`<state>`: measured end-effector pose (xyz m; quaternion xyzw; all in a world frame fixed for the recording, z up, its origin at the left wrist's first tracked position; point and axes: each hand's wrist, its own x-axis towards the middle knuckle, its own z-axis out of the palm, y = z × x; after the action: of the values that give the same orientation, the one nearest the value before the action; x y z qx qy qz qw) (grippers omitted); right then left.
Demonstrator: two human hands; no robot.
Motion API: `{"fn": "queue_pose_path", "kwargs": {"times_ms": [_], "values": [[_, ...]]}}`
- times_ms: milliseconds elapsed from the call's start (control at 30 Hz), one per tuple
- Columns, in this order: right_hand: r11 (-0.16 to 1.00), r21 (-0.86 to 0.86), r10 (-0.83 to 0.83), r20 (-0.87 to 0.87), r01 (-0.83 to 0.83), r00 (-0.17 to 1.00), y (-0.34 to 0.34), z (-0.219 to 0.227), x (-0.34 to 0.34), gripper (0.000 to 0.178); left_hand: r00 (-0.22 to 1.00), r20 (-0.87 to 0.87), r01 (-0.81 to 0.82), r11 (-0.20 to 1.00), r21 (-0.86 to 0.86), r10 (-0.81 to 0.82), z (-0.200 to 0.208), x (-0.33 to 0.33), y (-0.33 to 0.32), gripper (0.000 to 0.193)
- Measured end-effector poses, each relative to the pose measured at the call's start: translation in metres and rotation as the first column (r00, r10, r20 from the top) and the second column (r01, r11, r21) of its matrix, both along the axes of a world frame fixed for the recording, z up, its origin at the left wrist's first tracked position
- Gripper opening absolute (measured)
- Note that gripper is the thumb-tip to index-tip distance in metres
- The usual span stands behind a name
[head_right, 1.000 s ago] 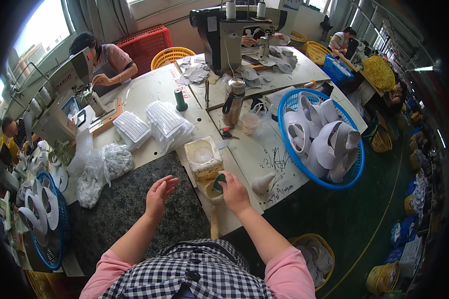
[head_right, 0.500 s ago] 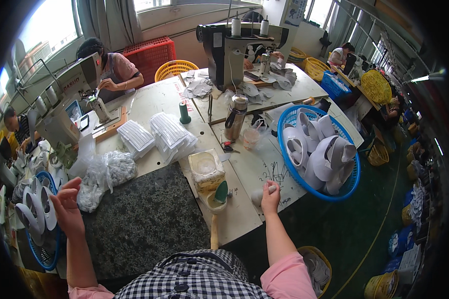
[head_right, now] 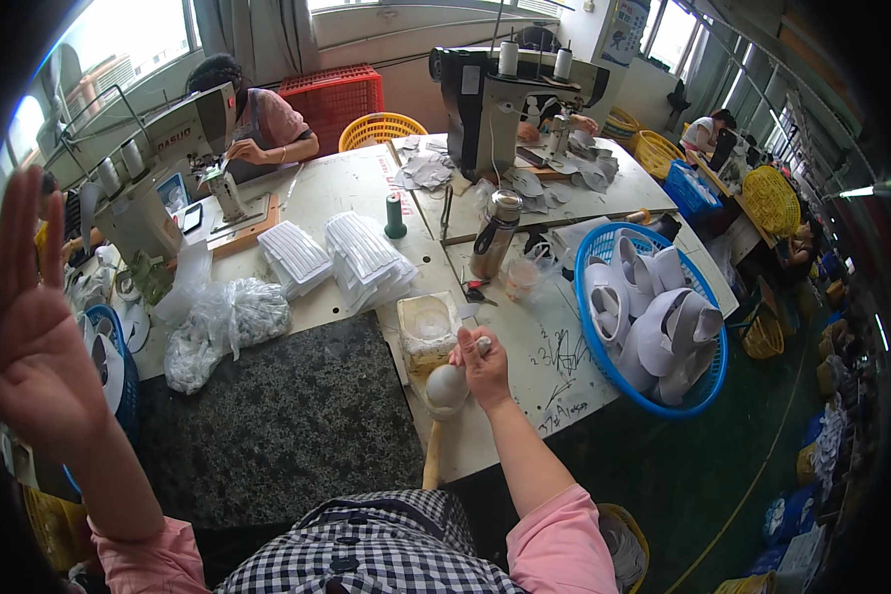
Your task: The person applies glue along the inner edges of shoe uppers using a small brush, places the shoe uppers into a basket, and returns the brush to the glue container.
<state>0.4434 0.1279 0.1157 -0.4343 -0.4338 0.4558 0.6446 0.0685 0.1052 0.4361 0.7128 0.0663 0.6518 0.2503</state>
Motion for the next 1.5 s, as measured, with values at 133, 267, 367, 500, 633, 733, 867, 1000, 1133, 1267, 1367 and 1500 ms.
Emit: {"fn": "queue_pose_path", "kwargs": {"times_ms": [133, 267, 367, 500, 633, 733, 867, 1000, 1133, 1267, 1367, 1500], "values": [[1.0, -0.002, 0.014, 0.064, -0.014, 0.998, -0.009, -0.035, -0.005, 0.029, 0.981, -0.032, -0.193, 0.928, -0.319, 0.193, -0.097, 0.056, 0.055, 0.067], [0.998, 0.057, -0.015, 0.24, 0.001, 0.971, 0.001, -0.031, -0.023, 0.026, 0.845, -0.52, -0.341, 0.874, -0.346, 0.123, -0.198, 0.101, 0.069, 0.039], [0.992, 0.112, -0.096, 0.449, 0.05, 0.888, -0.002, -0.03, -0.038, 0.025, 0.605, -0.795, -0.346, 0.916, -0.203, 0.052, -0.27, 0.139, 0.074, 0.044], [0.997, 0.073, -0.06, 0.349, 0.037, 0.935, 0.003, -0.039, -0.027, 0.024, 0.419, -0.89, -0.363, 0.864, -0.349, -0.183, -0.316, 0.165, 0.068, 0.051], [0.999, 0.031, -0.038, 0.378, 0.029, 0.925, 0.002, -0.057, -0.027, 0.023, 0.487, -0.86, -0.35, 0.867, -0.354, -0.154, -0.332, 0.134, 0.041, 0.054], [0.999, -0.049, 0.022, 0.262, -0.01, 0.965, 0.001, -0.054, -0.025, 0.022, 0.429, -0.897, -0.431, 0.847, -0.309, -0.109, -0.346, 0.078, 0.006, 0.054], [0.997, -0.051, 0.072, 0.163, -0.064, 0.984, 0.006, -0.031, -0.019, 0.023, 0.37, -0.929, -0.701, 0.661, -0.267, 0.017, -0.387, -0.018, -0.067, 0.051], [0.972, -0.207, -0.169, -0.305, 0.108, 0.937, 0.049, 0.019, -0.015, 0.029, 0.198, -0.975, -0.871, 0.474, -0.126, 0.105, -0.412, -0.086, -0.152, 0.054], [0.926, -0.354, -0.327, -0.584, 0.13, 0.743, 0.097, 0.033, 0.013, 0.038, 0.21, -0.976, -0.899, 0.404, -0.169, 0.058, -0.416, -0.086, -0.175, 0.055], [0.883, -0.428, -0.447, -0.634, 0.195, 0.631, 0.126, -0.003, 0.035, 0.044, 0.08, -0.991, -0.935, 0.352, -0.038, 0.107, -0.432, -0.071, -0.169, 0.059], [0.846, -0.469, -0.518, -0.612, 0.253, 0.598, 0.126, -0.018, 0.041, 0.049, 0.094, -0.995, -0.937, 0.34, -0.078, 0.031, -0.429, -0.071, -0.167, 0.063], [0.921, -0.29, -0.367, -0.412, 0.262, 0.834, 0.067, -0.029, 0.04, 0.064, 0.101, -0.995, -0.928, 0.361, -0.093, 0.005, -0.427, -0.07, -0.174, 0.067]]}}
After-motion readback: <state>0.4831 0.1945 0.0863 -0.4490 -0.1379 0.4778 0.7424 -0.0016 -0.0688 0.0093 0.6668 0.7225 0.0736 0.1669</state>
